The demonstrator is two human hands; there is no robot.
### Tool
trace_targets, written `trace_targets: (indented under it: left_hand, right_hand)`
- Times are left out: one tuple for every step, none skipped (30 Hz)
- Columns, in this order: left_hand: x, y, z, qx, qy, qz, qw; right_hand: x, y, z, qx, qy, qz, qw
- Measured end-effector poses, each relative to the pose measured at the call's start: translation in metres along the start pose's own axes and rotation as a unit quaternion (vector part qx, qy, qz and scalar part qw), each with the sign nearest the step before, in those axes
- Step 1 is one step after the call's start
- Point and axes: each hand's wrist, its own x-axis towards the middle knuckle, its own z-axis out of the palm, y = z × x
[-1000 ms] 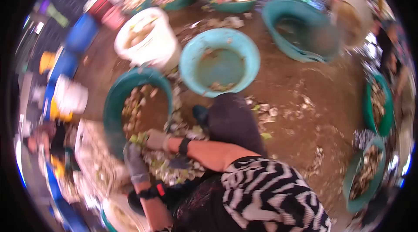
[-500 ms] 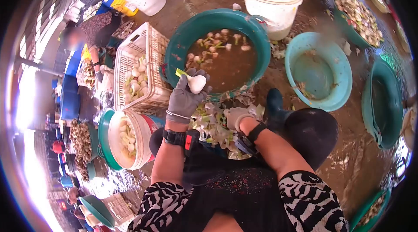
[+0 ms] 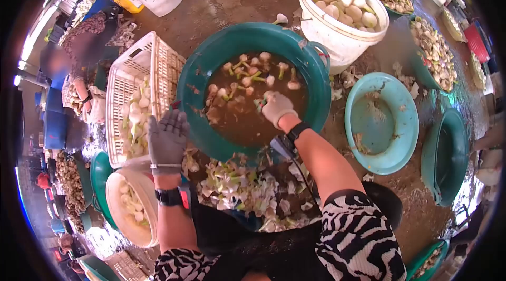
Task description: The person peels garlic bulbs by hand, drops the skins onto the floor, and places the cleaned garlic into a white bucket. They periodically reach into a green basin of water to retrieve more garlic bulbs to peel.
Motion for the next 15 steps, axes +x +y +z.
trace_targets:
  left_hand:
    - [0.004,-0.007,0.002,0.038,-0.039,-0.008,0.998]
    - [0.005,-0.012,0.006,0.076,-0.077,-0.015,0.994]
    - [0.006,-0.018,0.011,0.116,-0.115,-0.021,0.986]
    - [0.004,-0.024,0.019,0.166,-0.103,-0.016,0.98]
    - [-0.001,-0.031,0.028,0.218,-0.09,-0.01,0.972]
    - [0.008,-0.035,0.035,0.269,-0.074,0.001,0.96]
    - [0.011,-0.04,0.035,0.279,-0.071,-0.005,0.958]
    - [0.015,-0.043,0.034,0.288,-0.07,-0.011,0.955]
    - [0.018,-0.046,0.035,0.297,-0.069,-0.018,0.952]
    - [0.019,-0.048,0.039,0.305,-0.067,-0.025,0.95]
    - [0.021,-0.049,0.041,0.328,-0.07,-0.03,0.942]
    - [0.023,-0.051,0.043,0.351,-0.073,-0.038,0.933]
    - [0.024,-0.055,0.043,0.375,-0.076,-0.047,0.923]
    - [0.027,-0.063,0.04,0.42,-0.1,0.004,0.902]
    - [0.032,-0.077,0.032,0.463,-0.125,0.054,0.876]
  right_hand:
    - [0.022,0.015,0.001,-0.021,0.024,0.046,0.998]
    - [0.044,0.039,0.007,-0.021,0.068,0.04,0.997]
    - [0.063,0.052,0.005,-0.028,0.063,0.101,0.992]
    - [0.075,0.064,0.001,-0.029,0.093,0.114,0.989]
    - [0.086,0.074,-0.003,-0.016,0.091,0.161,0.983]
    - [0.107,0.086,0.004,-0.012,0.071,0.212,0.975]
    - [0.111,0.097,0.011,-0.012,0.052,0.267,0.962]
    - [0.115,0.104,0.019,-0.027,0.031,0.254,0.966]
    - [0.115,0.107,0.025,-0.042,0.01,0.243,0.969]
    - [0.116,0.11,0.03,-0.059,-0.013,0.232,0.971]
    - [0.116,0.112,0.035,-0.047,-0.012,0.211,0.976]
    - [0.113,0.115,0.041,-0.035,-0.013,0.191,0.981]
    - [0.106,0.115,0.043,-0.023,-0.014,0.173,0.985]
    - [0.097,0.113,0.048,0.143,-0.014,0.171,0.975]
    - [0.084,0.105,0.053,0.305,-0.012,0.166,0.938]
